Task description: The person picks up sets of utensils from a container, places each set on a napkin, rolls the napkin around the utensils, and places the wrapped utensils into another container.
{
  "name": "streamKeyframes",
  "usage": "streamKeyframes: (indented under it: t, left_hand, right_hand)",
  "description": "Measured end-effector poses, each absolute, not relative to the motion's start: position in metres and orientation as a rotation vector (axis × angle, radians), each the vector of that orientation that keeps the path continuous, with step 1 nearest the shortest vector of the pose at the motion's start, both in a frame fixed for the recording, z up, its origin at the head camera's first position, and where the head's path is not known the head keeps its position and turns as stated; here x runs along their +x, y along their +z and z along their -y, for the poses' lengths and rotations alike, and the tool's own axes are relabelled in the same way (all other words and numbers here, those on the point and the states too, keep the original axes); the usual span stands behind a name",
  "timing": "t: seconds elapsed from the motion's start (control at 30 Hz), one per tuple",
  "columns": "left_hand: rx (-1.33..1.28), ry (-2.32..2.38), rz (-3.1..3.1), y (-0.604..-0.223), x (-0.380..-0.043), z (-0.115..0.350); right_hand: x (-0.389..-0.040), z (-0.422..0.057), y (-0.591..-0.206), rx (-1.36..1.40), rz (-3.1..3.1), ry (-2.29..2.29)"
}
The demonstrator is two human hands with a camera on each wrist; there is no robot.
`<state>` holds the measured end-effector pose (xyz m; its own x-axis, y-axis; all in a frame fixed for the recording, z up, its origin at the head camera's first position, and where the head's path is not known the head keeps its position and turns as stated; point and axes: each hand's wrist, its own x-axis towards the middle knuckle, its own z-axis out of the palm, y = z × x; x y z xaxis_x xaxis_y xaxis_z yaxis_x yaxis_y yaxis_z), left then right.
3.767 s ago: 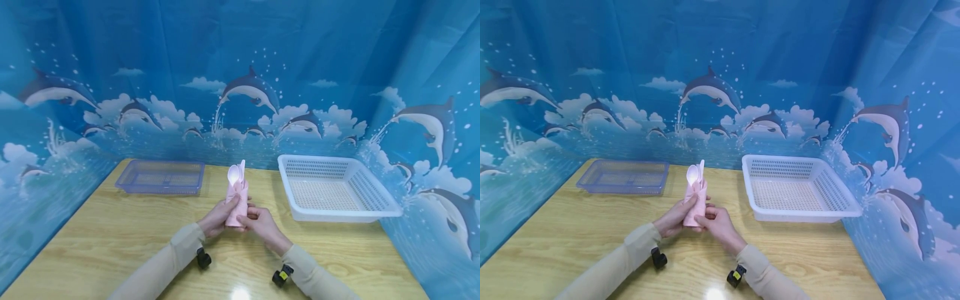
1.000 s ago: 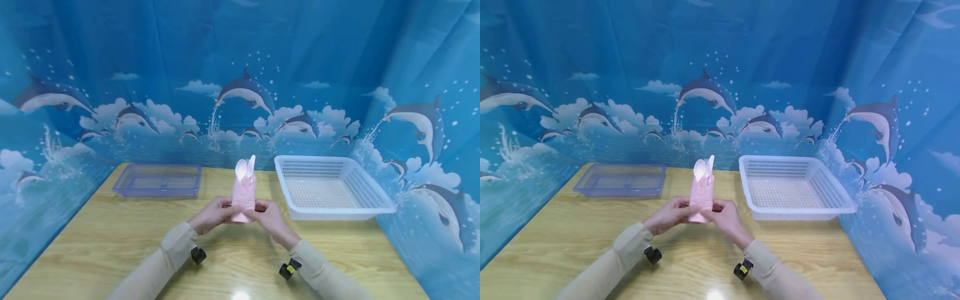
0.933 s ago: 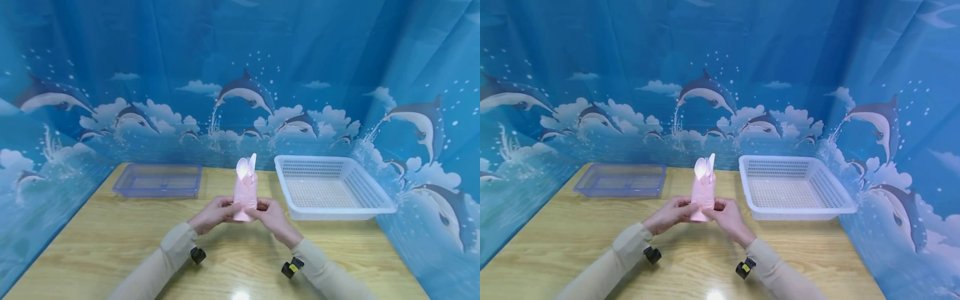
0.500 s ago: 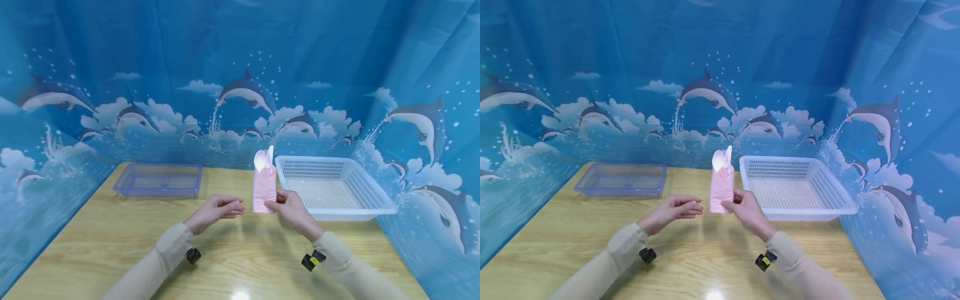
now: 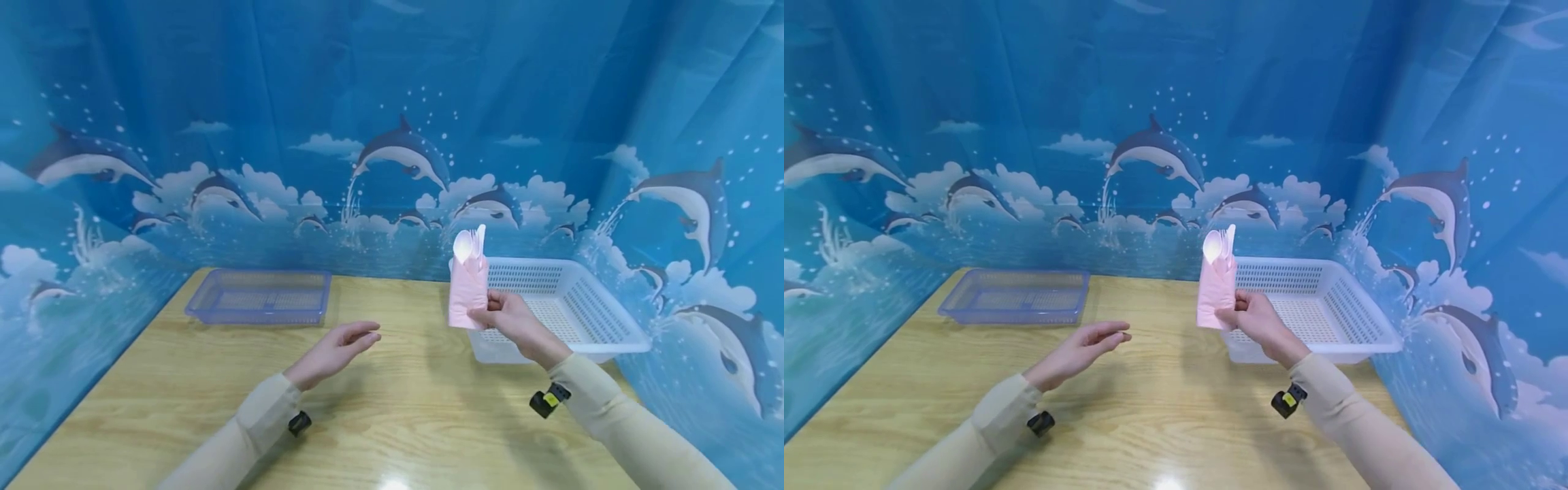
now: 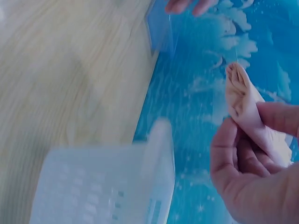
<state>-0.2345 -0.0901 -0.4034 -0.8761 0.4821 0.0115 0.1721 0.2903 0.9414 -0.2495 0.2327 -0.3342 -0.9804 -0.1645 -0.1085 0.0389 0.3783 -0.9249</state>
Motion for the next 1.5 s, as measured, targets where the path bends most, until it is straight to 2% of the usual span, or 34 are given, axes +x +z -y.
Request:
streamKeyframes:
  t: [0.27,0.63,1.2,1.5]
  left_hand:
    - [0.619,1.578,-2.38,-0.411,-0.231,0.103]
    - [0.581,1.585,-2.379,-0.413,-0.229,0.11]
    - [0.624,1.608,-2.278,-0.416,-0.224,0.117]
    - [0.629,1.67,-2.165,-0.416,-0.22,0.12]
  right_hand:
    - [-0.273,-0.272,-0.328,-0.08,-2.396,-1.452]
    - [-0.306,-0.313,-0.338,0.089,-2.358,-1.272]
    - [-0.335,-0.292,-0.37,0.184,-2.275,-0.875]
    - [-0.339,-0.287,-0.388,0.203,-2.305,-0.757]
